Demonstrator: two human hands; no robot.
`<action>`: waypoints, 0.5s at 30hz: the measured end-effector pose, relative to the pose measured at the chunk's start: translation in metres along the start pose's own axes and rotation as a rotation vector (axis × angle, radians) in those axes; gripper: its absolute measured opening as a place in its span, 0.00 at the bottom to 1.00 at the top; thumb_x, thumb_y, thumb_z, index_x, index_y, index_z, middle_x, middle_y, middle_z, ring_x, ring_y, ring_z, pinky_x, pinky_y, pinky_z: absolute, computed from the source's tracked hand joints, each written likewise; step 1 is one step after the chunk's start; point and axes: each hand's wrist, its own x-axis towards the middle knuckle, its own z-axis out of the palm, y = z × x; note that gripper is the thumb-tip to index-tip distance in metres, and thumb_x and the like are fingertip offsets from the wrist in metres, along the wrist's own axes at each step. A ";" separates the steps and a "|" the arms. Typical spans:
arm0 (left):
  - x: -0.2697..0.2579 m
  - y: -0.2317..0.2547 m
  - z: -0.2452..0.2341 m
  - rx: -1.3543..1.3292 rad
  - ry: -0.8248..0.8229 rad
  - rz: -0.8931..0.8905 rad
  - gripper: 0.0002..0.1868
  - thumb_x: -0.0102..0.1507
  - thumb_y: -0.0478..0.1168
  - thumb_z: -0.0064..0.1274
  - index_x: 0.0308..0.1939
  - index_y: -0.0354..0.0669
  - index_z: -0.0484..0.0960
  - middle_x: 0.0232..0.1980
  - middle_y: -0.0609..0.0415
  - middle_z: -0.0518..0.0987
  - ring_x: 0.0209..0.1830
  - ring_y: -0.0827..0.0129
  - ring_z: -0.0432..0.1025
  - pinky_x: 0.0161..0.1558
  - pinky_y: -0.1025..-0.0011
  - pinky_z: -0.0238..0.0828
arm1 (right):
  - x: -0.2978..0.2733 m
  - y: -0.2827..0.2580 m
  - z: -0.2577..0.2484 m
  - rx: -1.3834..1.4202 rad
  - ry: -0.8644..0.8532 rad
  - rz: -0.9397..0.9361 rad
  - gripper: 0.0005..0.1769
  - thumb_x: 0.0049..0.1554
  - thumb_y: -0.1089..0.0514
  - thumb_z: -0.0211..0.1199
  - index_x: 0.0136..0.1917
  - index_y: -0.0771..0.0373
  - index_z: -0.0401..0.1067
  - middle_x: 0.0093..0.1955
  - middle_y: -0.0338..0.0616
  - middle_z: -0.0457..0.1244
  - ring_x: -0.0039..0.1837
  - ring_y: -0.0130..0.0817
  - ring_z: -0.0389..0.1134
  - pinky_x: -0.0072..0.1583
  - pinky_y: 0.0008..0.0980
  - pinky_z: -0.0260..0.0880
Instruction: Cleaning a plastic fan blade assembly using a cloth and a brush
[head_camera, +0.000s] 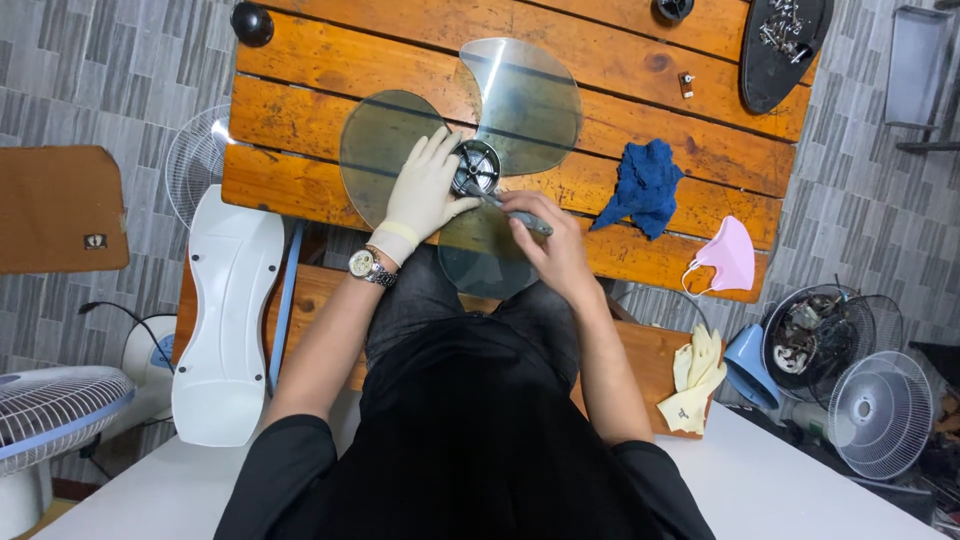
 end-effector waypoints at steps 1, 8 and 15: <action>0.000 -0.001 0.002 0.003 0.002 0.001 0.38 0.53 0.62 0.70 0.48 0.32 0.77 0.71 0.40 0.71 0.76 0.45 0.60 0.73 0.48 0.56 | 0.001 0.000 0.004 0.001 0.001 -0.004 0.10 0.66 0.57 0.55 0.58 0.56 0.75 0.57 0.48 0.69 0.57 0.53 0.73 0.55 0.48 0.73; -0.003 0.001 0.010 0.026 0.020 -0.047 0.38 0.52 0.61 0.71 0.49 0.34 0.77 0.72 0.42 0.70 0.76 0.46 0.60 0.73 0.49 0.56 | -0.014 0.026 0.012 -0.103 -0.040 -0.028 0.11 0.63 0.60 0.61 0.58 0.61 0.78 0.56 0.55 0.71 0.57 0.55 0.73 0.58 0.50 0.74; -0.004 0.018 0.011 -0.027 0.073 -0.175 0.36 0.56 0.60 0.70 0.49 0.30 0.76 0.71 0.38 0.70 0.75 0.42 0.59 0.73 0.45 0.55 | -0.007 0.027 0.011 -0.159 0.023 -0.062 0.10 0.64 0.59 0.62 0.58 0.62 0.78 0.56 0.57 0.71 0.59 0.54 0.73 0.59 0.50 0.75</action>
